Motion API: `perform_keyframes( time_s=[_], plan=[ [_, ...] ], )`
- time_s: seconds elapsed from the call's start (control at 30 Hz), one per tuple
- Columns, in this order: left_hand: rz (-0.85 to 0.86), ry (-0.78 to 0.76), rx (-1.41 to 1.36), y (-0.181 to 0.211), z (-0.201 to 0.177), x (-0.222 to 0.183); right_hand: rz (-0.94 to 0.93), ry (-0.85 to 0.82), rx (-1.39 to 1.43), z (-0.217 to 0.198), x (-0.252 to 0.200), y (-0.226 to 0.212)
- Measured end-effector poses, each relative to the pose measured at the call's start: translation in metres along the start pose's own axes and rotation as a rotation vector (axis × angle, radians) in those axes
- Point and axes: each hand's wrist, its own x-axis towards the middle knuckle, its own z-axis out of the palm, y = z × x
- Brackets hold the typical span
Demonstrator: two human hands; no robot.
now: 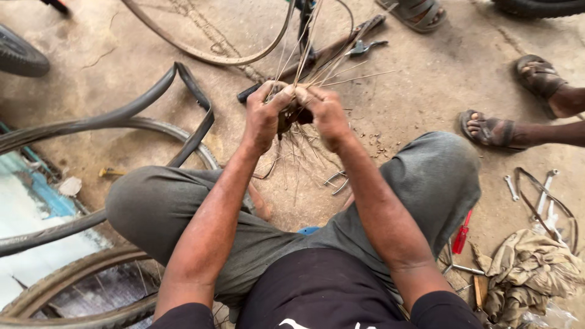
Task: The person threads and adjusts metal spokes into a bicycle wheel hub by hand while sitting on the floor.
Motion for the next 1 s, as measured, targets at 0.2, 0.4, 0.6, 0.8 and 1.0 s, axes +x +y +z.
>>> perform_keyframes(
  time_s=[0.2,0.4,0.6,0.8,1.0],
  plan=[
    [0.035,0.017,0.063,0.006,-0.01,0.0,-0.093,0.22,-0.603,-0.034,-0.011,-0.032],
    [0.019,0.063,-0.003,0.029,0.014,-0.011,-0.476,0.372,-0.677,-0.01,-0.024,-0.041],
    [0.168,0.036,-0.122,0.022,0.002,0.004,-0.739,0.214,-0.594,0.03,-0.038,-0.013],
    [0.177,0.016,-0.194,0.023,0.0,-0.003,-0.561,0.215,-0.468,0.049,-0.027,0.001],
    [0.126,0.096,-0.151,0.014,-0.013,0.003,-0.557,0.138,-0.398,0.051,-0.018,0.002]
  ],
)
